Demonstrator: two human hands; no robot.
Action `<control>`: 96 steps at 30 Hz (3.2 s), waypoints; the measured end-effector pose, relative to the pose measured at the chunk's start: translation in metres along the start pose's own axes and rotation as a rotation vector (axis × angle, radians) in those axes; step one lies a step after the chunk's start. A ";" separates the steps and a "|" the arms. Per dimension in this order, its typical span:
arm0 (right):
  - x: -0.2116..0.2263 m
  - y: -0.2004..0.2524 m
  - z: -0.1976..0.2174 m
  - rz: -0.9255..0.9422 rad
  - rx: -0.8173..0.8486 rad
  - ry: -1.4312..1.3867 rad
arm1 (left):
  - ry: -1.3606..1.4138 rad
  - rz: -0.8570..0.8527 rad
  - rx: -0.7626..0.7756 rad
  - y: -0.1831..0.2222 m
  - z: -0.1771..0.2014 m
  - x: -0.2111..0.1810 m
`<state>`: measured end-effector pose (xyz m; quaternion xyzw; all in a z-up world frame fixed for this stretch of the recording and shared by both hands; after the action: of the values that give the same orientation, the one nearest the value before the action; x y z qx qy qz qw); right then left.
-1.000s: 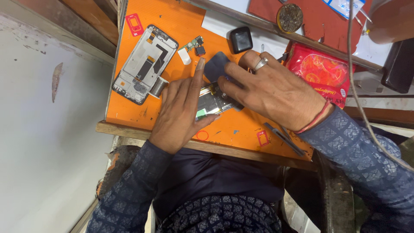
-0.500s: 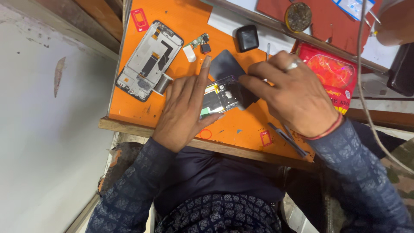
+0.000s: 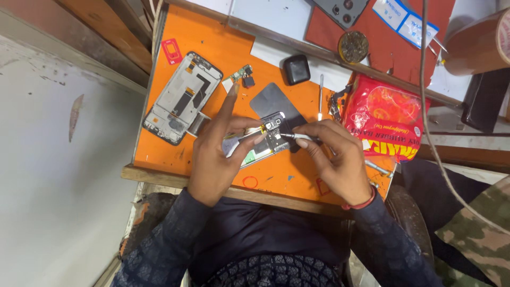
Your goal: The person is repairing a disassembled smartphone on an orange workbench. They use a small screwdriver to manipulate components inside the phone's chassis and apply adhesive tape to secure internal parts.
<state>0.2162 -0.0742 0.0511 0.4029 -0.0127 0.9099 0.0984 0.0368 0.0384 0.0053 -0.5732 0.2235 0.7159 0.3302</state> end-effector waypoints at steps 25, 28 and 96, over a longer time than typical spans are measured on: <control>0.008 0.002 0.001 0.045 -0.021 0.029 | 0.259 0.085 0.035 0.001 -0.006 0.004; 0.009 0.001 0.010 0.079 -0.013 -0.006 | 0.360 0.035 0.073 0.000 -0.012 0.006; -0.023 0.031 -0.009 -0.141 -0.052 -0.017 | -0.491 -0.085 0.233 0.004 -0.012 -0.009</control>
<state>0.2186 -0.1077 0.0293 0.4077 -0.0087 0.8966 0.1725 0.0437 0.0253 0.0108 -0.3495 0.1931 0.7883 0.4681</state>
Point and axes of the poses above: each hand's wrist, its own y-axis away from the middle knuckle, its own z-axis out of the back of the hand, x = y × z, the point moved 5 cm from there along -y, towards the middle knuckle, and after that the axes turned 9 degrees about x, right-handed, at the moved point
